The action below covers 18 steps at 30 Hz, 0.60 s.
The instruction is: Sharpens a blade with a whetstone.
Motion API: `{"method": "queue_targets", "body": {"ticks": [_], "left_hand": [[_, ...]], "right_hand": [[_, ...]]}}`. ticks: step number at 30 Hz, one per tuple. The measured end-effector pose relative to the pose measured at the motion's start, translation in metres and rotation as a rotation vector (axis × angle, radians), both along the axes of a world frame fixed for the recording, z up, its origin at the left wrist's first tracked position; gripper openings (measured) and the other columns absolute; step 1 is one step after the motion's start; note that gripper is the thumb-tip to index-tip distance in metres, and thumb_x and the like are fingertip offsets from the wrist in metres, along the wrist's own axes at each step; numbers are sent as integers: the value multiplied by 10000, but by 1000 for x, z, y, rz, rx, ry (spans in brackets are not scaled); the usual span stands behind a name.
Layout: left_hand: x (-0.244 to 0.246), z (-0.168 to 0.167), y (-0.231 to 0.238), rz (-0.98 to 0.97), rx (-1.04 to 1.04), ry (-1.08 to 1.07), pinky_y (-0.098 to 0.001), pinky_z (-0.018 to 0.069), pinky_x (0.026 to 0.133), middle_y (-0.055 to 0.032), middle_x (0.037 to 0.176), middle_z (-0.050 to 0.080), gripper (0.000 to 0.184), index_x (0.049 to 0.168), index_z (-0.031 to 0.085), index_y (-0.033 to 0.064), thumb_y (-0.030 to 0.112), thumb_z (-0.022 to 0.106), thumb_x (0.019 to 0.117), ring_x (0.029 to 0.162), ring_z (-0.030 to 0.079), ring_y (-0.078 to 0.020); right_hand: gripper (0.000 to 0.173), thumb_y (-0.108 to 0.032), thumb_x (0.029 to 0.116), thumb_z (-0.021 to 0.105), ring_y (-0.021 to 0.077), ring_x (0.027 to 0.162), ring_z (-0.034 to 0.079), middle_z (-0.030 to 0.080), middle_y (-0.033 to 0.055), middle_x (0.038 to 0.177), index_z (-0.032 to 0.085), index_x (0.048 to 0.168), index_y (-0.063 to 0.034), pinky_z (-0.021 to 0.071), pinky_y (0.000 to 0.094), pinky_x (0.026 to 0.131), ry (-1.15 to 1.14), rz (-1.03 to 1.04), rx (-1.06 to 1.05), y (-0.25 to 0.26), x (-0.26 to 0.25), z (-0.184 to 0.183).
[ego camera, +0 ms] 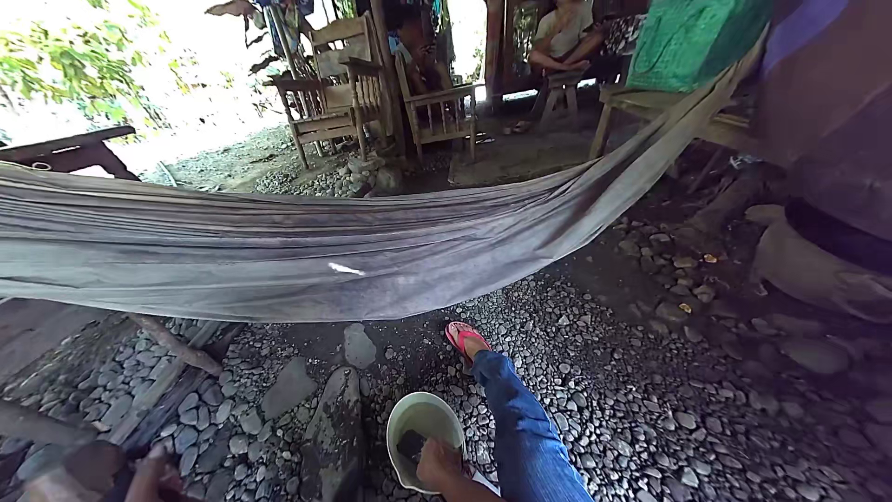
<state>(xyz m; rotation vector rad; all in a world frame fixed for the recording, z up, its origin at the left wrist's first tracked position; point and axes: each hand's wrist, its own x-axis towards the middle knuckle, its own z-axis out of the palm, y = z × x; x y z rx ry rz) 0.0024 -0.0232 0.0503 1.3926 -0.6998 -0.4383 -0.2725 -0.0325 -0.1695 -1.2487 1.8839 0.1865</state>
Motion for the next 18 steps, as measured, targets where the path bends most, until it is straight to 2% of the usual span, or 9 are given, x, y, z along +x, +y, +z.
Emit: {"method": "queue_targets", "body": {"ticks": [1, 3, 6, 9, 11, 14, 18], "left_hand": [[4, 5, -8, 10, -30, 22, -221, 552, 548, 3, 798, 559, 450, 1346, 406, -54, 80, 637, 985, 556, 579, -35], [14, 6, -24, 54, -76, 54, -225, 560, 538, -3, 789, 563, 434, 1330, 416, -49, 85, 646, 987, 549, 585, -40], [21, -1, -37, 152, -147, 141, -252, 578, 539, -75, 864, 597, 501, 1343, 429, -77, 27, 705, 939, 557, 621, -76], [42, -38, -44, 165, -133, 129, -215, 569, 551, -18, 853, 594, 497, 1357, 423, -48, 45, 690, 948, 578, 612, -34], [52, -57, -42, 183, -62, 140, -215, 559, 556, -18, 871, 588, 515, 1367, 425, -37, 84, 700, 950, 588, 602, -28], [58, -71, -32, 217, 23, 160, -211, 559, 560, -11, 846, 577, 515, 1357, 438, -34, 107, 716, 947, 579, 598, -20], [70, -82, -15, 265, 14, 187, -214, 563, 552, -5, 801, 581, 480, 1310, 461, -40, 100, 728, 936, 554, 599, -27]], "right_hand": [[575, -252, 941, 666, 387, 1344, 544, 553, 272, 1436, 529, 1377, 96, 454, 559, 1068, -3, -27, -14, 0, 0, 3], [678, -251, 920, 687, 379, 1344, 546, 549, 260, 1446, 441, 1466, 65, 451, 542, 1073, 23, -70, -47, -3, 0, -4], [752, -217, 892, 709, 382, 1338, 549, 546, 249, 1451, 380, 1522, 30, 450, 526, 1077, 85, -119, -98, -7, 2, -19], [754, -216, 898, 710, 380, 1359, 526, 526, 246, 1470, 374, 1528, 26, 440, 518, 1090, 138, -114, -80, -11, 5, -25], [737, -229, 912, 702, 376, 1374, 515, 521, 247, 1480, 384, 1526, 25, 421, 526, 1107, 170, -90, -65, -13, 6, -28], [741, -246, 926, 689, 381, 1401, 484, 499, 255, 1496, 367, 1537, 23, 396, 521, 1131, 209, -66, -61, -12, 8, -32], [744, -254, 934, 680, 378, 1405, 480, 492, 249, 1508, 358, 1544, 25, 402, 516, 1128, 232, -54, -76, -7, 11, -34]]}}
